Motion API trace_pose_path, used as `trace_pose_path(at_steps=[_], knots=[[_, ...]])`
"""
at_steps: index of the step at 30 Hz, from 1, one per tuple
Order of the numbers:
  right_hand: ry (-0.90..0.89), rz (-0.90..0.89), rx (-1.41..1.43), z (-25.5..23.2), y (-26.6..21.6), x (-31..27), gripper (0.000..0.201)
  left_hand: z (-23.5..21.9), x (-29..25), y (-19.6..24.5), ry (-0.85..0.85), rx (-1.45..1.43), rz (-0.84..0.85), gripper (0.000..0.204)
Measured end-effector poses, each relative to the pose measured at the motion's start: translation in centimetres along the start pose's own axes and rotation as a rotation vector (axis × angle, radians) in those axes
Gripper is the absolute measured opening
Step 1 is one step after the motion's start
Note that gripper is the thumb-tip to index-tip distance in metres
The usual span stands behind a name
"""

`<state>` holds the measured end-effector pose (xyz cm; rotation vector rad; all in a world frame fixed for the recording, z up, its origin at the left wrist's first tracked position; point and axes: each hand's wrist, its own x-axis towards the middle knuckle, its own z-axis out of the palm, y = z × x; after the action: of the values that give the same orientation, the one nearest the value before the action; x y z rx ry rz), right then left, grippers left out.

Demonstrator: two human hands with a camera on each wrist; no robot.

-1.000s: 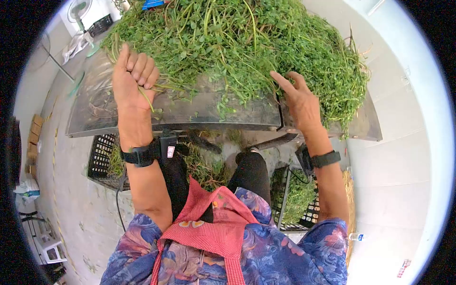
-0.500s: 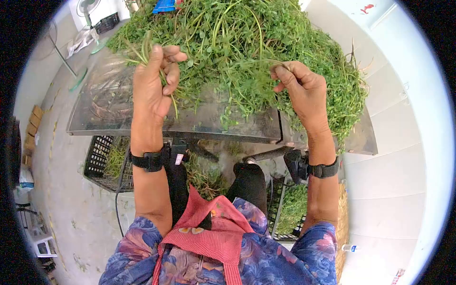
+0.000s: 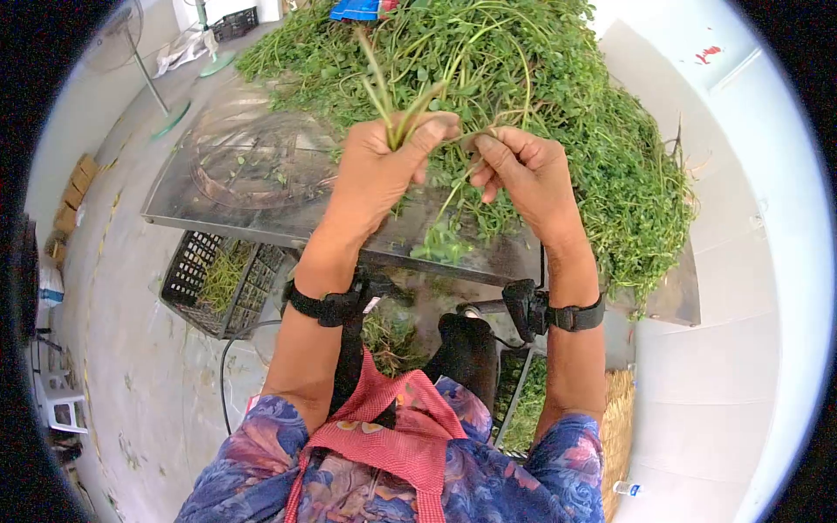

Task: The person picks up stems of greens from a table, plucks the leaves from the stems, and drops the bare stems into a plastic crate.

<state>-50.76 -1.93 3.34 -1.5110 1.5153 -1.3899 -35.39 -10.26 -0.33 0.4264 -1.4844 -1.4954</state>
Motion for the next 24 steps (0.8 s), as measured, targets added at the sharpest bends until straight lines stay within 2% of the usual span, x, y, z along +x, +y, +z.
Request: trace_pose_path(at_steps=[5,8,10,12,19,20,21,22,23,24], knots=[[0.005,0.028,0.022,1.1,0.0,0.8,0.016,-0.2,0.3,-1.2,-0.068,-0.002,-0.050,0.020],[0.023,0.027,0.031,1.8,-0.2,0.7,0.016,-0.5,0.5,-1.6,-0.003,0.029,0.031,0.016],[0.023,0.031,0.002,1.9,-0.2,0.7,0.016,-0.6,0.4,-1.7,0.008,-0.049,-0.064,0.012],[0.136,-0.241,-0.234,1.6,0.0,1.0,0.016,-0.5,0.3,-1.2,-0.001,-0.022,-0.074,0.012],[0.152,-0.144,-0.108,1.4,0.5,1.0,0.009,-0.2,0.0,-1.1,-0.077,0.158,-0.122,0.015],[0.183,-0.335,-0.391,2.0,0.0,0.5,0.009,0.0,0.1,-1.5,-0.077,0.161,-0.125,0.015],[0.210,-0.528,-0.675,2.6,-0.5,0.1,0.009,0.3,0.3,-2.2,0.037,0.328,0.005,0.019],[0.207,-0.530,-0.670,3.7,-1.2,-0.6,0.009,0.3,0.6,-3.0,0.154,0.495,0.137,0.023],[0.209,-0.619,-0.635,5.0,-2.1,-1.5,0.009,-0.3,0.8,-3.9,0.160,0.496,0.131,0.023],[0.215,-0.703,-0.601,5.5,-3.0,-2.1,0.010,-1.0,1.1,-4.6,0.154,0.375,0.083,0.022]])
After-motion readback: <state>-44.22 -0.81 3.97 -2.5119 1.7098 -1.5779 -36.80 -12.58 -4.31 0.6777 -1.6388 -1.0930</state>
